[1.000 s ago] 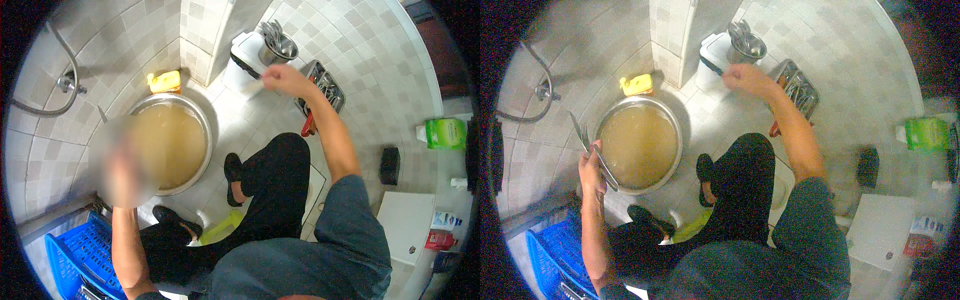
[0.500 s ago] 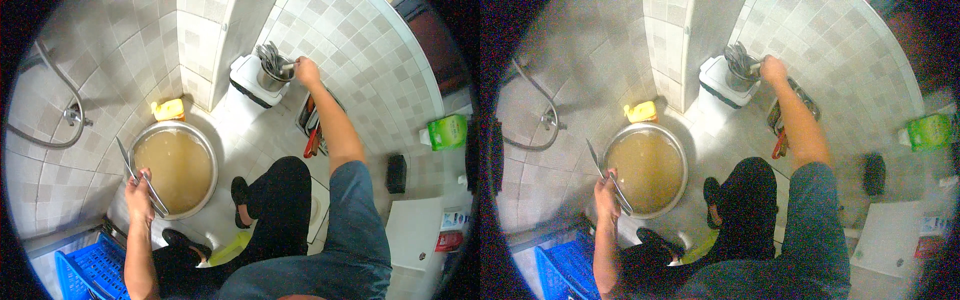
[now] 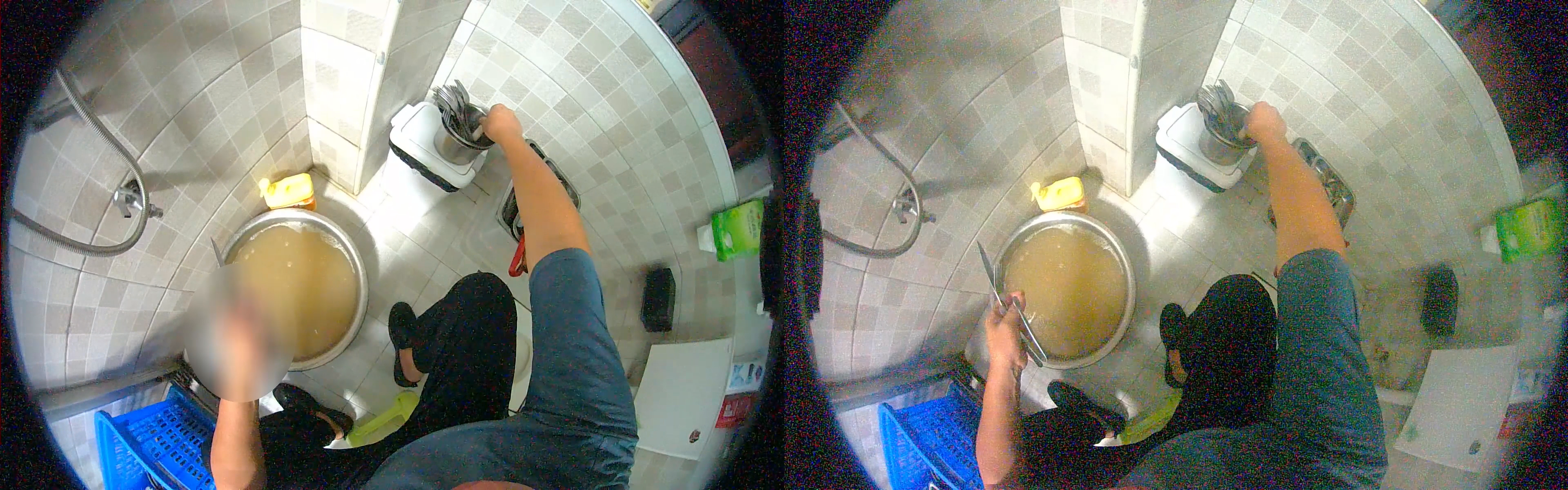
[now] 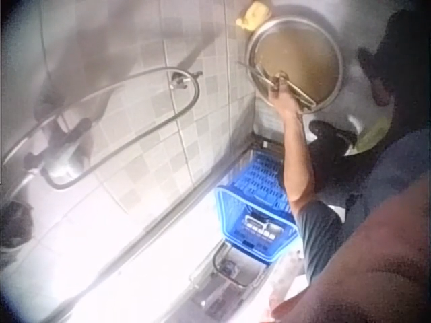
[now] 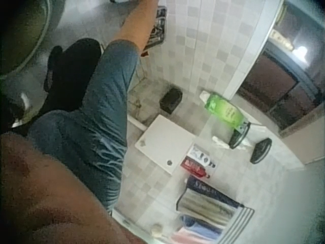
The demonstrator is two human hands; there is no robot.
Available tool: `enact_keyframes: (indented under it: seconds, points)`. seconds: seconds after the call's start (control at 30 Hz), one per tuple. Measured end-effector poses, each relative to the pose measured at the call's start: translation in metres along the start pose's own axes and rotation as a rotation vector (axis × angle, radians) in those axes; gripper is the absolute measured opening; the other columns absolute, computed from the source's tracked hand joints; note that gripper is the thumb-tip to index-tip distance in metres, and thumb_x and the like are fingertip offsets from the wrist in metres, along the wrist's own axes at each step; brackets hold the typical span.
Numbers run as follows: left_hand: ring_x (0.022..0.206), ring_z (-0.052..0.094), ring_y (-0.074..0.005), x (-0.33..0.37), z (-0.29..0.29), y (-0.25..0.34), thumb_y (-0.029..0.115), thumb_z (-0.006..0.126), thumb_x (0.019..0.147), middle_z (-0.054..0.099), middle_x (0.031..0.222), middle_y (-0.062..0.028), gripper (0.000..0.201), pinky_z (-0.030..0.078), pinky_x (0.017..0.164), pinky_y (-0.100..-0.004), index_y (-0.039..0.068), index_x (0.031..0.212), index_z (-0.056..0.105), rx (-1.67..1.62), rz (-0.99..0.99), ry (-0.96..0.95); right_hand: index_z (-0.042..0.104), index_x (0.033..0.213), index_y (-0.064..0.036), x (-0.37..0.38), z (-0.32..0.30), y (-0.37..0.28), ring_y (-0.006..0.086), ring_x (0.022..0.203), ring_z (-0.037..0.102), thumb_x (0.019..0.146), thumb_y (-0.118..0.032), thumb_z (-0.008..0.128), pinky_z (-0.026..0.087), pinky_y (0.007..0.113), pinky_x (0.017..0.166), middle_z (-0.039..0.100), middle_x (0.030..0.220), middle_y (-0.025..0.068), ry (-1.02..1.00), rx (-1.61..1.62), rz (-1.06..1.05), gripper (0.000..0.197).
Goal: The person washes forks and metal containers by hand in a basin of water, rinsing them under a shower head and placing them in a blue plastic basket.
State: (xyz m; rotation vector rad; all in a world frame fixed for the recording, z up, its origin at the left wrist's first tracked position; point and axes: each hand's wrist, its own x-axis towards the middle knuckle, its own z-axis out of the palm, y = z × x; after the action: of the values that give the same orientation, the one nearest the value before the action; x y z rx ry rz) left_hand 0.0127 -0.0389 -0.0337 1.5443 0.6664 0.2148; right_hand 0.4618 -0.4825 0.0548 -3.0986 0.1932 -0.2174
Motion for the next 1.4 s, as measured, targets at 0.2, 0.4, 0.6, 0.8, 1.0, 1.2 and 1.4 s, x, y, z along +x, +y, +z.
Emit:
enact_keyframes:
  seconds: [0.2,0.4,0.6,0.8,1.0,1.2,1.4]
  points:
    - [0.091,0.054,-0.0162,-0.002,0.013,-0.003,0.029,0.070,0.090,0.062,0.101,-0.0034,0.033,0.043,0.078,-0.0327,0.007,0.113,0.063,-0.083,0.055,0.012,0.069,0.097,-0.0012,-0.018,-0.017,0.004,0.0381,0.095,0.068,0.088,-0.023,0.058,0.054,0.048,0.082,0.069,0.101,0.0216,0.211,0.169,0.038,0.025]
    - [0.079,0.055,-0.0149,-0.003,0.004,-0.003,0.028,0.068,0.091,0.063,0.090,-0.0022,0.026,0.045,0.070,-0.0316,0.007,0.107,0.066,-0.018,0.074,-0.036,0.068,0.089,-0.0004,-0.153,-0.027,-0.077,0.0360,0.081,0.065,0.089,-0.026,0.056,0.051,0.048,0.075,0.068,0.085,0.0185,-0.164,0.421,-0.648,0.028]
    - [0.083,0.059,-0.0196,-0.017,0.008,0.006,0.033,0.072,0.087,0.066,0.103,-0.0108,0.042,0.048,0.070,-0.0334,0.003,0.115,0.063,-0.053,0.140,-0.033,0.065,0.107,-0.0008,-0.320,-0.063,-0.177,0.0136,0.086,0.061,0.094,-0.024,0.063,0.051,0.030,0.075,0.067,0.098,0.0072,-0.993,0.915,-0.890,0.027]
    - [0.058,0.052,-0.0111,-0.010,0.004,-0.001,0.027,0.067,0.091,0.061,0.075,-0.0028,0.029,0.040,0.051,-0.0270,0.004,0.109,0.062,0.000,0.331,-0.102,0.060,0.112,0.0015,-0.376,-0.047,-0.212,0.0143,0.083,0.063,0.091,-0.025,0.070,0.053,0.029,0.069,0.066,0.096,0.0092,-1.397,1.214,-0.680,0.036]
    - [0.047,0.043,-0.0072,-0.019,-0.002,0.007,0.026,0.063,0.095,0.052,0.062,0.0027,0.021,0.032,0.042,-0.0248,0.008,0.104,0.062,-0.097,0.318,-0.067,0.062,0.103,0.0008,-0.404,-0.016,-0.226,0.0190,0.084,0.066,0.088,-0.017,0.068,0.053,0.033,0.077,0.069,0.089,0.0116,-1.121,1.072,-0.920,0.024]
    - [0.043,0.041,-0.0084,-0.023,0.007,0.055,0.030,0.064,0.095,0.048,0.060,0.0029,0.021,0.029,0.039,-0.0250,0.009,0.097,0.060,-0.366,-0.263,0.137,0.065,0.090,0.0020,-0.380,-0.045,-0.222,0.0221,0.079,0.068,0.090,-0.013,0.063,0.052,0.035,0.073,0.068,0.082,0.0150,-1.035,0.940,-0.911,0.015]
    - [0.043,0.038,-0.0088,-0.007,-0.017,0.056,0.028,0.065,0.093,0.046,0.060,0.0036,0.022,0.029,0.039,-0.0260,0.014,0.084,0.051,-0.418,-0.184,0.219,0.065,0.091,-0.0002,-0.355,-0.045,-0.210,0.0108,0.059,0.056,0.096,-0.014,0.056,0.046,0.027,0.055,0.066,0.074,0.0049,-0.853,0.833,-0.888,0.017]
